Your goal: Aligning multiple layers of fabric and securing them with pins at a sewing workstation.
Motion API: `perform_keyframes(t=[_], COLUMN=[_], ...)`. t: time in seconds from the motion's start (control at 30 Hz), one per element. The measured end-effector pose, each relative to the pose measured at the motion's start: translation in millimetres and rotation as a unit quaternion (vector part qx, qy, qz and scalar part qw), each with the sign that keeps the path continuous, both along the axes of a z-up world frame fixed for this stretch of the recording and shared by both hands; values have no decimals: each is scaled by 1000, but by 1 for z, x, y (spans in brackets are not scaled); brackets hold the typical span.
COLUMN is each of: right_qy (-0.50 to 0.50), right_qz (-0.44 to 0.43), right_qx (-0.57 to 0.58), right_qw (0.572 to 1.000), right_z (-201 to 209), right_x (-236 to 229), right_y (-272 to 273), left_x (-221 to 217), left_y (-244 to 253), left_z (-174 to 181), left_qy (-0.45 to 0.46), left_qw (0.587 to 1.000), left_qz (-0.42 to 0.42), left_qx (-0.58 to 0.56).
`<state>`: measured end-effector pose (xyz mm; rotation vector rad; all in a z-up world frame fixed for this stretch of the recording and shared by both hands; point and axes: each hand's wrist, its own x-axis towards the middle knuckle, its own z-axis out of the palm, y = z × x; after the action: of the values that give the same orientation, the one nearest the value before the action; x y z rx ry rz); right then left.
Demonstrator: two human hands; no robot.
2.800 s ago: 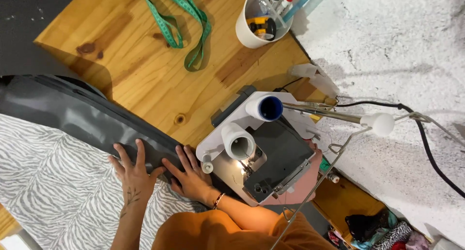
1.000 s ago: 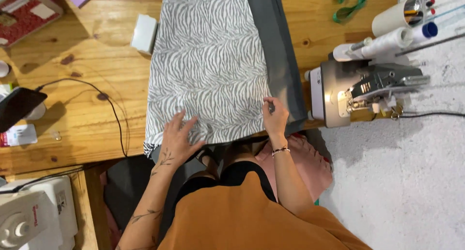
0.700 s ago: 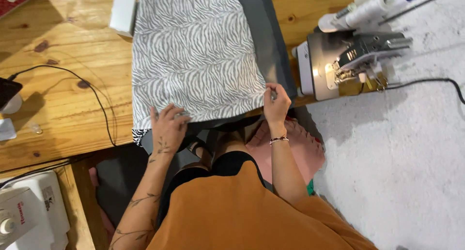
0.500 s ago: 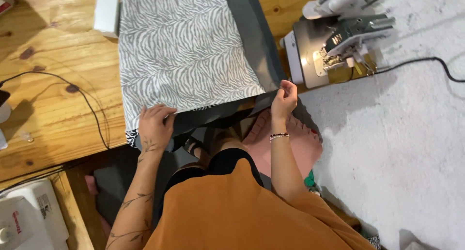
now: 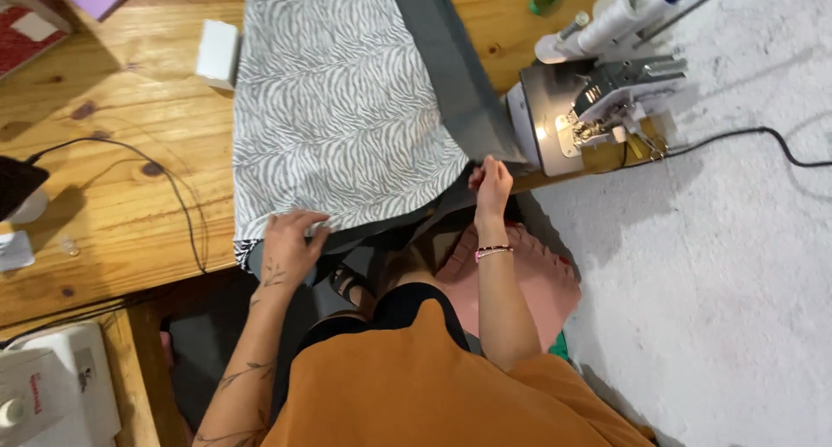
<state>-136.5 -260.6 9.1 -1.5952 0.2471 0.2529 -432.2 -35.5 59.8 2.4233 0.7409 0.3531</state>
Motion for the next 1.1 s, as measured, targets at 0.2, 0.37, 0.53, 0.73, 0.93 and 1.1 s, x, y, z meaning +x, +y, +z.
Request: perform_keyframes(t=[0.2,0.37,0.53,0.73,0.93,1.1], right_qy=[-130,-79,-45,-82,-53,0], right_qz=[101,165,274,351,325,289], right_qx=[41,144,129,89,98,162], right_qw=[986,973,952,929,939,944], right_z=[83,103,123,126,119,98], right_x=[-35,-98,-145,-141,-135,-136], right_y=[68,131,158,143,125,120], left_x=[13,43,66,73,64,56], left_y=[-23,-42,-29,-18,-32,-37], left_z=[35,87,30,-6,34,29], left_qy=[-17,-77,-136,-156,-162,-149], left_qw=[991,939,917,910,895,900], left_qz=[-3,2,49,149,101,71], left_qx=[-133,-336,-371,-355,-403,-402])
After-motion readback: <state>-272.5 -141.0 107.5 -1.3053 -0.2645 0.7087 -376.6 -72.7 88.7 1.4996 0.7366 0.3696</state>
